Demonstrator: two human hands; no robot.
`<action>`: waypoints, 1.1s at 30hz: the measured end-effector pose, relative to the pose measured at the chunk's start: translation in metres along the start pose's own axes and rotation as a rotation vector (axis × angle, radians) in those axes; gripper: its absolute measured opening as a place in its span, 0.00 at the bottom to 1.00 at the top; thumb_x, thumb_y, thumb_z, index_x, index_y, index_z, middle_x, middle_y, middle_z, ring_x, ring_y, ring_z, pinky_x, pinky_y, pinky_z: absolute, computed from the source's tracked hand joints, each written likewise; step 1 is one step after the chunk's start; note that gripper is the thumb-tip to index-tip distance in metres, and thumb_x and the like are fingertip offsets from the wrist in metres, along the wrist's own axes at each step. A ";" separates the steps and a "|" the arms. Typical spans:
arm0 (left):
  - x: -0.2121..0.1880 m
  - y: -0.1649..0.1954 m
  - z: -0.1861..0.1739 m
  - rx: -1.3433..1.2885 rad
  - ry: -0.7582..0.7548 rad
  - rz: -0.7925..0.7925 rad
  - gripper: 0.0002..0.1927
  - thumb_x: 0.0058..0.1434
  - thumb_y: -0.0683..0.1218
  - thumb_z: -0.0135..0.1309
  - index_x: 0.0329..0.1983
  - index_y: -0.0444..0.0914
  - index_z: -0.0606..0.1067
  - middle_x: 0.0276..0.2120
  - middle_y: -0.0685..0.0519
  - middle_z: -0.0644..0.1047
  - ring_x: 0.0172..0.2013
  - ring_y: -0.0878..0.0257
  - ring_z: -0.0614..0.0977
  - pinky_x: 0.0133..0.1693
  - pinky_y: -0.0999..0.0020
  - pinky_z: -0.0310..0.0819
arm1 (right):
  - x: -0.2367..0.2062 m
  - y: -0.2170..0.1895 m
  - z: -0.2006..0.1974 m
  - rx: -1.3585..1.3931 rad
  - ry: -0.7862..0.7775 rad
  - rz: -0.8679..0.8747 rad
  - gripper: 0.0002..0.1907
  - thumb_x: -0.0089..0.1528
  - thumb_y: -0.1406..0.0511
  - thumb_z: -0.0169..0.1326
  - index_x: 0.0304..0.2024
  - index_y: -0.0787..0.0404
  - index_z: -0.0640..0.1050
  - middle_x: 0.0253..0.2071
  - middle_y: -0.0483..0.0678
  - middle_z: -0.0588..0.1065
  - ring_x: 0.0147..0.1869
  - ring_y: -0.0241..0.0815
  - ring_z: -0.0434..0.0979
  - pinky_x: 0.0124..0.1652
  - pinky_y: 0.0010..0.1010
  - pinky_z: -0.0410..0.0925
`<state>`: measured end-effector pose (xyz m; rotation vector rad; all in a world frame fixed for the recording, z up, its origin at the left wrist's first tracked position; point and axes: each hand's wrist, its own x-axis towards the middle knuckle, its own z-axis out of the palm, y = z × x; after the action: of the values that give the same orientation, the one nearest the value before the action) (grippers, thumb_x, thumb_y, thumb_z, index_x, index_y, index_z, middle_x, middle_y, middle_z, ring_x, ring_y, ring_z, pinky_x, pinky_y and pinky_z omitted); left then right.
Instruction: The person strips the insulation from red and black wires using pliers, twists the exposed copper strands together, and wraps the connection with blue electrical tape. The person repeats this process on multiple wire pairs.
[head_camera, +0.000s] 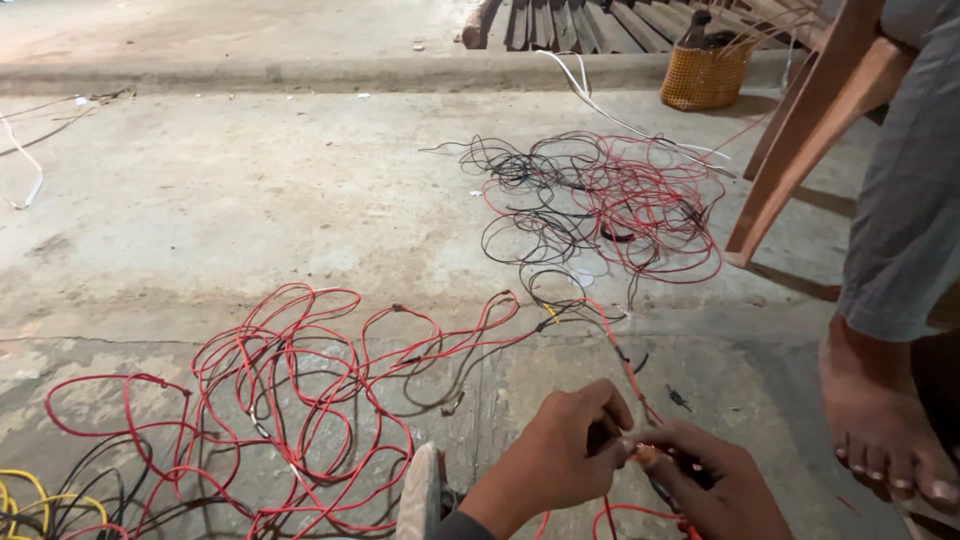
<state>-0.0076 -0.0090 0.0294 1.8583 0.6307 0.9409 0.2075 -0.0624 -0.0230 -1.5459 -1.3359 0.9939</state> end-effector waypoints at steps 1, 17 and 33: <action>0.000 0.000 0.000 0.006 -0.018 0.000 0.09 0.58 0.37 0.59 0.39 0.32 0.72 0.23 0.47 0.77 0.25 0.62 0.80 0.30 0.68 0.74 | 0.001 0.003 0.000 -0.025 0.008 -0.024 0.08 0.59 0.66 0.61 0.39 0.60 0.86 0.24 0.43 0.76 0.29 0.31 0.67 0.28 0.28 0.65; 0.000 0.001 -0.005 0.087 -0.063 0.013 0.04 0.53 0.35 0.55 0.33 0.31 0.76 0.24 0.45 0.78 0.25 0.59 0.82 0.32 0.66 0.76 | 0.024 0.053 -0.012 0.131 0.011 0.176 0.09 0.58 0.66 0.64 0.35 0.67 0.81 0.23 0.45 0.77 0.30 0.33 0.72 0.31 0.29 0.66; 0.003 -0.010 -0.020 0.012 -0.199 -0.103 0.11 0.53 0.35 0.48 0.38 0.33 0.77 0.24 0.46 0.80 0.26 0.58 0.84 0.31 0.65 0.77 | 0.009 -0.021 -0.026 -0.017 -0.140 0.039 0.27 0.51 0.66 0.67 0.55 0.60 0.81 0.36 0.46 0.78 0.38 0.37 0.76 0.39 0.33 0.71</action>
<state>-0.0225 0.0077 0.0270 1.8825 0.6045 0.6767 0.2263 -0.0544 0.0054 -1.5433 -1.4185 1.1356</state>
